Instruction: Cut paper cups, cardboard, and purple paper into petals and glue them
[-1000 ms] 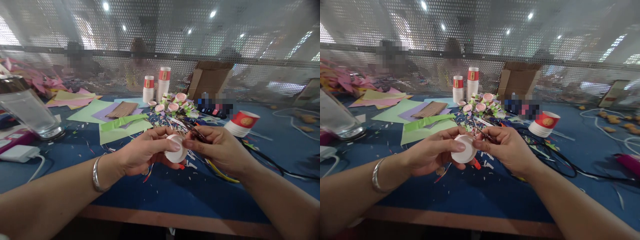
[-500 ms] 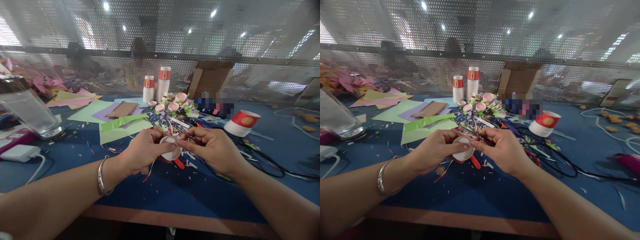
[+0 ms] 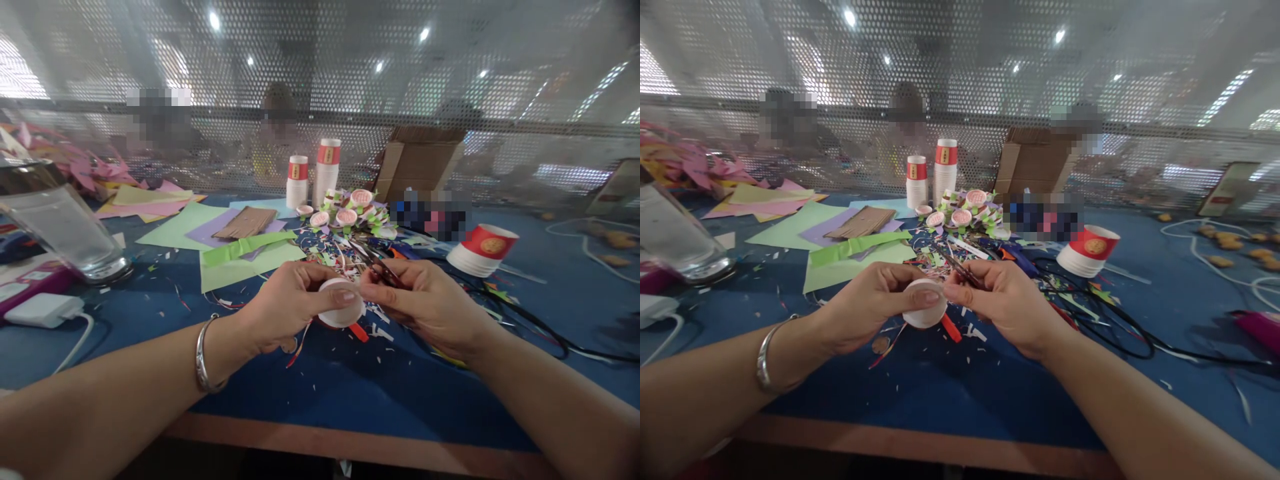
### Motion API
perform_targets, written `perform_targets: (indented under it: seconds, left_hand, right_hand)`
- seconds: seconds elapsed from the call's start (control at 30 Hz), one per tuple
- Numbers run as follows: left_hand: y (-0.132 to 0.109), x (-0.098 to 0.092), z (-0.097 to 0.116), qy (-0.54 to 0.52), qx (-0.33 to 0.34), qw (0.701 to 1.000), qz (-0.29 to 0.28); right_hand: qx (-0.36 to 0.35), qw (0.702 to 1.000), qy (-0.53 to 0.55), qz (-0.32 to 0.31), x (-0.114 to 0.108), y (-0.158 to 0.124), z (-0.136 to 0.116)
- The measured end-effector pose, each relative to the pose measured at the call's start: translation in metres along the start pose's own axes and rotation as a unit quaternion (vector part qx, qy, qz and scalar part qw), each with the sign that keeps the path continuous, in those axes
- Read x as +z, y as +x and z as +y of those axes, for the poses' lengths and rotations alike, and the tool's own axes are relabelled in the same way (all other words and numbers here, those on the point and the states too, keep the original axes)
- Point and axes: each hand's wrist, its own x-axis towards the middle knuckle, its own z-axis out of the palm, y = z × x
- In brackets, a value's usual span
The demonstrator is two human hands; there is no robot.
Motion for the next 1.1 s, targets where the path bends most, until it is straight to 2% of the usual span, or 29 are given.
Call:
perform_targets:
  seconds: [0.17,0.27,0.37,0.43,0.57,0.73,0.9,1.1]
  left_hand:
    - [-0.001,-0.010,0.000,0.095,0.050,0.994,-0.025]
    - [-0.002,-0.014,0.002,0.128,0.090,0.986,-0.059]
    - [-0.003,-0.013,0.005,0.137,0.099,0.984,-0.057]
    - [-0.003,-0.009,0.006,0.115,0.094,0.988,-0.034]
    - [-0.002,-0.002,0.008,0.004,0.078,0.997,0.007]
    - [0.001,-0.004,0.008,-0.105,0.081,0.989,0.064]
    - [0.001,-0.006,0.005,-0.107,0.109,0.985,0.080]
    - [-0.001,-0.005,0.005,-0.067,0.134,0.987,0.055]
  right_hand:
    - [0.038,0.998,0.035,-0.029,-0.003,-0.001,0.000]
    - [0.039,0.998,0.027,-0.044,-0.001,-0.004,-0.002]
    - [0.026,0.999,0.010,-0.037,0.000,-0.006,-0.004]
    - [0.004,1.000,-0.004,-0.018,0.000,-0.006,-0.004]
    - [-0.050,0.996,-0.071,0.019,-0.003,-0.005,-0.001]
    - [-0.114,0.974,-0.191,0.039,-0.003,-0.006,-0.002]
    - [-0.129,0.953,-0.265,0.069,-0.001,-0.007,-0.008]
    - [-0.155,0.945,-0.278,0.070,-0.002,-0.009,-0.005]
